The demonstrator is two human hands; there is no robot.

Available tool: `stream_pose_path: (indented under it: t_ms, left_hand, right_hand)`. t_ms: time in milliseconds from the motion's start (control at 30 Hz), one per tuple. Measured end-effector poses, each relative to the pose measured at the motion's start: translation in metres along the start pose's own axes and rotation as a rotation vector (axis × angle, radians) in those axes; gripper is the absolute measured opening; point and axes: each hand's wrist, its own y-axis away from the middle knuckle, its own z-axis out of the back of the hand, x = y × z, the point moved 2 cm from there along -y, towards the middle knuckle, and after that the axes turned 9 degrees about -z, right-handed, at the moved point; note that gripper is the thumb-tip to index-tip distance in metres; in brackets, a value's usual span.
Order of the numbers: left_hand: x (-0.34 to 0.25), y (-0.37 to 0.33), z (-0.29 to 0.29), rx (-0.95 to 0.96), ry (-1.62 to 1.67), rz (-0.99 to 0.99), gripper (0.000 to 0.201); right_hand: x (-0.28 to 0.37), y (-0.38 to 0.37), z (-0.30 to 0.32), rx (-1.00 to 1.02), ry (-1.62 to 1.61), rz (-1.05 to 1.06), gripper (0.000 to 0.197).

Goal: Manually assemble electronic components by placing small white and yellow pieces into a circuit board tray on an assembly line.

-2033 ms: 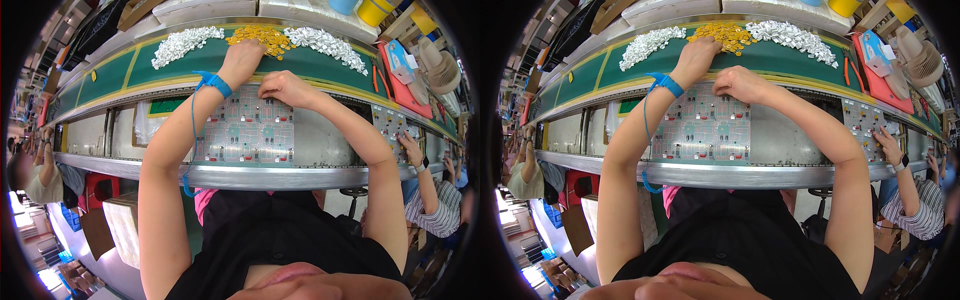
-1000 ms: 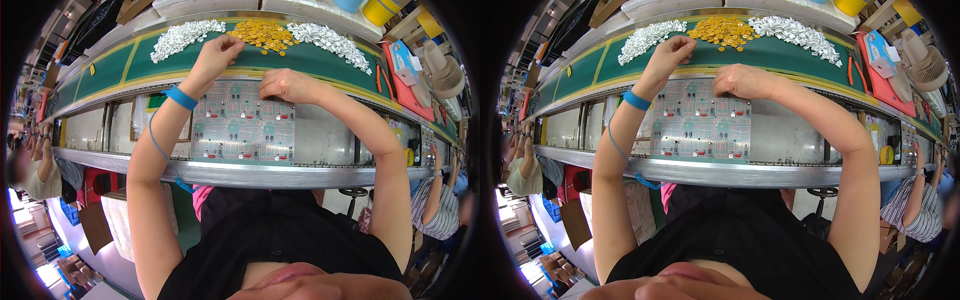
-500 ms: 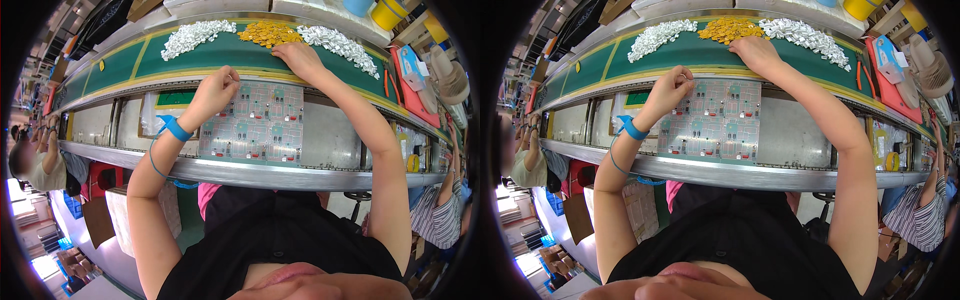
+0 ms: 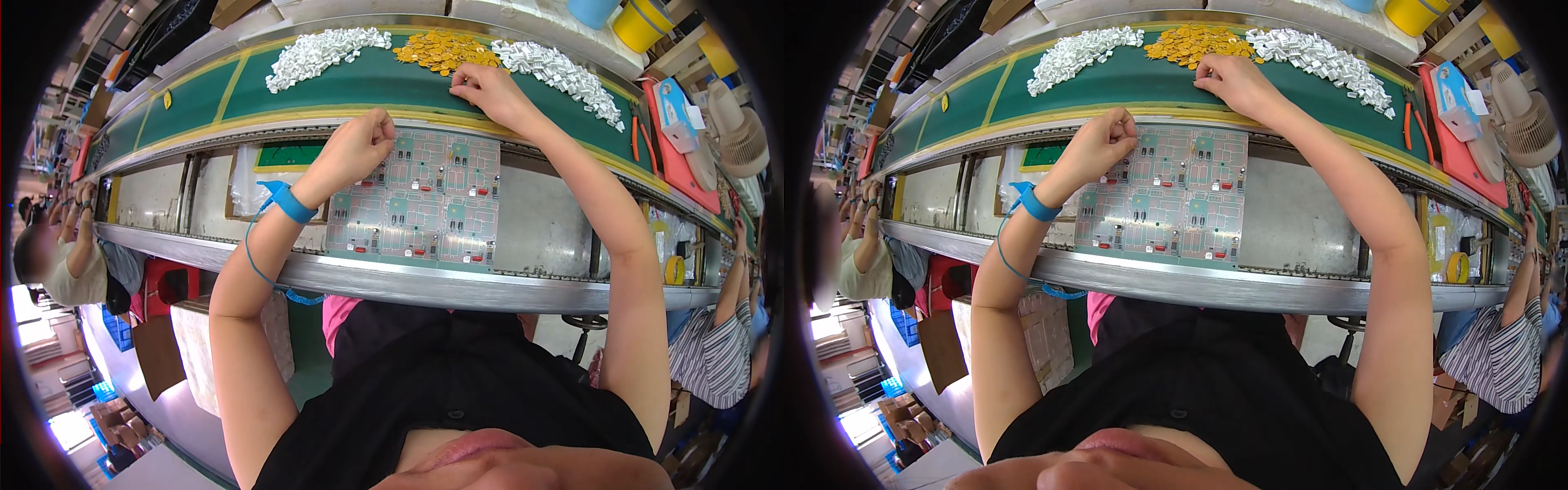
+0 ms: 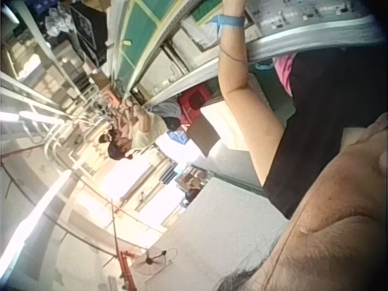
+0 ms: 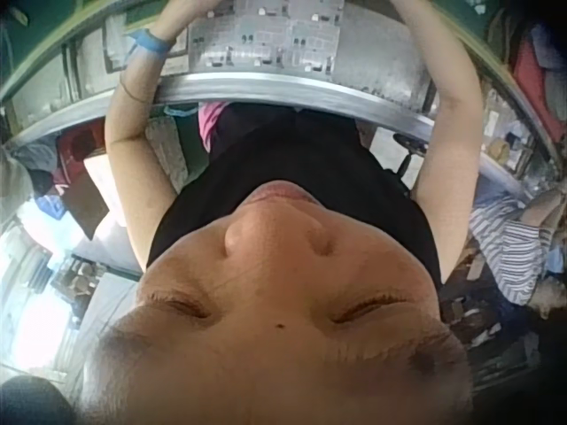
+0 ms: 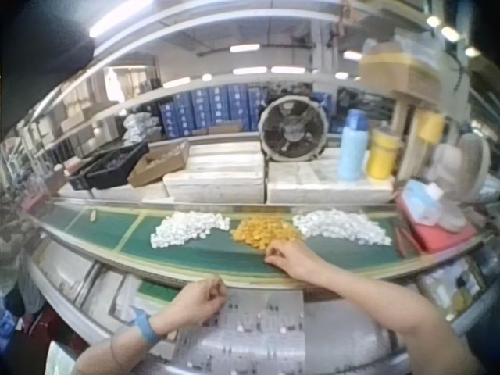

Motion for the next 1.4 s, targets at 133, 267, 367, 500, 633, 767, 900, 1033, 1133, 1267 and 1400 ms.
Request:
stream_pose_path:
  t_ms: [133, 267, 367, 500, 633, 767, 900, 1033, 1133, 1267, 1400]
  left_hand:
    - [0.002, -0.004, -0.001, 0.031, 0.026, -0.002, 0.011]
    - [0.002, -0.003, 0.001, 0.045, 0.046, 0.007, 0.011]
    - [-0.001, -0.003, 0.002, 0.05, -0.029, -0.04, 0.01]
    - [-0.012, -0.006, -0.003, 0.035, -0.204, -0.167, 0.01]
    - [-0.016, -0.008, -0.008, 0.063, -0.343, -0.151, 0.011]
    - [-0.012, -0.022, 0.005, 0.184, -0.112, 0.05, 0.015]
    - [0.002, -0.059, 0.015, -0.06, -0.352, -0.148, 0.019]
    - [0.015, -0.086, 0.003, -0.312, -0.903, -0.576, 0.021]
    - [0.022, -0.098, -0.004, -0.247, -1.014, -0.585, 0.02]
    - [0.023, -0.107, -0.005, -0.197, -1.063, -0.515, 0.016]
    - [0.023, -0.109, -0.004, -0.317, -0.971, -0.548, 0.007]
  right_hand:
    - [-0.004, 0.003, 0.002, 0.072, -0.337, -0.102, 0.013]
    - [0.009, 0.014, 0.009, 0.185, -0.568, -0.257, 0.015]
    - [0.008, 0.018, 0.008, 0.239, -0.735, -0.27, 0.015]
    - [0.009, 0.026, 0.008, 0.333, -0.956, -0.337, 0.015]
    - [0.016, 0.04, 0.004, 0.378, -1.148, -0.461, 0.012]
    - [0.029, 0.059, 0.008, 0.488, -0.921, -0.393, 0.01]
    - [0.042, 0.082, -0.002, 0.444, -0.483, -0.136, 0.008]
    - [0.055, 0.102, -0.007, 0.416, -0.156, 0.155, 0.011]
    - [0.059, 0.112, -0.015, 0.347, -0.005, 0.309, 0.012]
    - [0.061, 0.117, -0.019, 0.363, 0.059, 0.339, 0.008]
    - [0.062, 0.114, -0.02, 0.309, 0.054, 0.391, 0.007]
